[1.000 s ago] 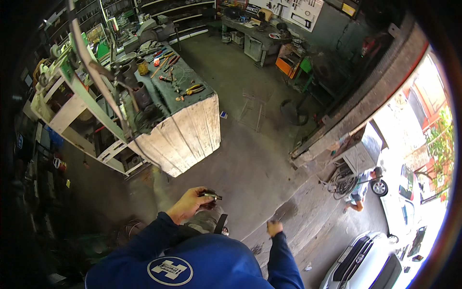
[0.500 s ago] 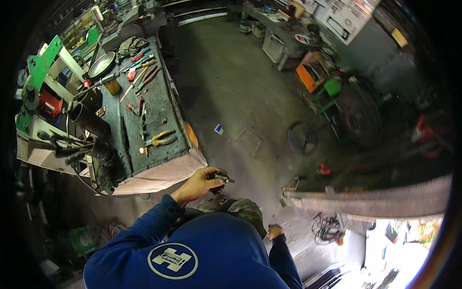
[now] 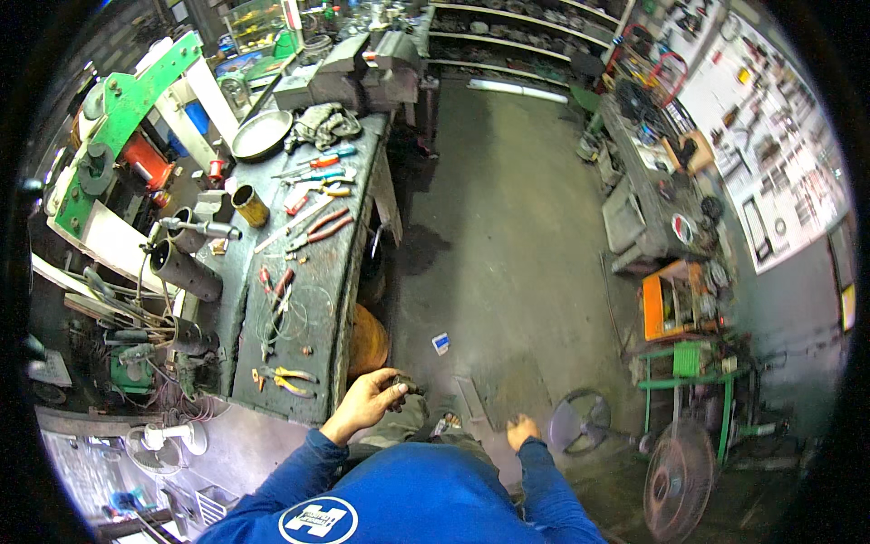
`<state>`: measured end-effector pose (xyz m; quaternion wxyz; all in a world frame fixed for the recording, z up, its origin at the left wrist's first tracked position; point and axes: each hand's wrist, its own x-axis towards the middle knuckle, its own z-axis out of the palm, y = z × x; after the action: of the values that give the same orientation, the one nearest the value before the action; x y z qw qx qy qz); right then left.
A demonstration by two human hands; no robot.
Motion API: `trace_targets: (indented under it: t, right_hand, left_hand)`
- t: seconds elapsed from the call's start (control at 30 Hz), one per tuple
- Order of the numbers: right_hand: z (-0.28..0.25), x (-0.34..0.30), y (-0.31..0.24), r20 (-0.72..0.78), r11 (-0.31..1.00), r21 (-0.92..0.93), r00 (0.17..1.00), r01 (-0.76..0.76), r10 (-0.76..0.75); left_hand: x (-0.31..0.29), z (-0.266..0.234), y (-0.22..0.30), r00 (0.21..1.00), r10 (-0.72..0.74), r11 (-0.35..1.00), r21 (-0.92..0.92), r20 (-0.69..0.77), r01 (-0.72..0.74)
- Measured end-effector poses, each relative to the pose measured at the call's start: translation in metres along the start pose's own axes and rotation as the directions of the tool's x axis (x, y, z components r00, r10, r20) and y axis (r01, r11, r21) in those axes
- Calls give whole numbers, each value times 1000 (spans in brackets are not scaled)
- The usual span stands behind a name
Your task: The person cleans a cylindrical metal part with a rag, then uses a small brush to apply grease to its interior. They insert a small metal ring into the part, rotate it, and continue greasing the interior. The person then picks up a larger cylindrical assembly and applies grease to its interior with the brush.
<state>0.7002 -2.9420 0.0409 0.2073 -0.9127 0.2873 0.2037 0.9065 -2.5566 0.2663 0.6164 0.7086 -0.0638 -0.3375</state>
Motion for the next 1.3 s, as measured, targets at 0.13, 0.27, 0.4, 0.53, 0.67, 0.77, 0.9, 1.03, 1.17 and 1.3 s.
trace_targets:
  t: [0.13, 0.27, 0.4, 0.53, 0.67, 0.77, 0.9, 1.03, 1.17, 1.3]
  right_hand:
    - [-132, 75, -190, 152, 833, 324, 844, 449, -514]
    - [-195, 102, -310, 316, 601, 541, 520, 588, -793]
    - [-235, 153, -358, 88, 480, 348, 482, 805, -872]
    - [-274, 233, -368, -202, 382, 79, 390, 921, -898]
    - [-320, 356, -367, -227, 404, 3, 394, 915, -891]
    - [-367, 457, -359, -205, 483, 299, 550, 823, -810]
    - [-451, 563, -341, 100, 684, 658, 863, 316, -495]
    - [-513, 672, -348, 127, 535, 844, 959, 29, -253]
    - [-537, 786, -371, 160, 540, 841, 969, -33, -190]
    - [-557, 888, -431, 185, 581, 810, 976, -84, -117]
  left_hand:
    - [51, -11, 17, 987, -60, 988, -149, -152, 37]
    - [114, -20, 32, 964, -40, 977, -212, -262, -17]
    - [187, -33, 66, 957, -57, 973, -230, -285, -10]
    - [290, -35, 107, 944, -90, 948, -317, -318, -16]
    - [421, -34, 155, 958, -115, 969, -241, -263, 50]
    - [531, -34, 204, 994, 18, 987, -157, -108, -35]
    - [649, -49, 295, 946, 314, 916, 237, 82, -324]
    - [766, -94, 377, 888, 411, 875, 363, -208, -320]
    - [909, -157, 422, 793, 410, 821, 562, -452, -104]
    - [1043, -240, 463, 738, 375, 831, 557, -561, 2]
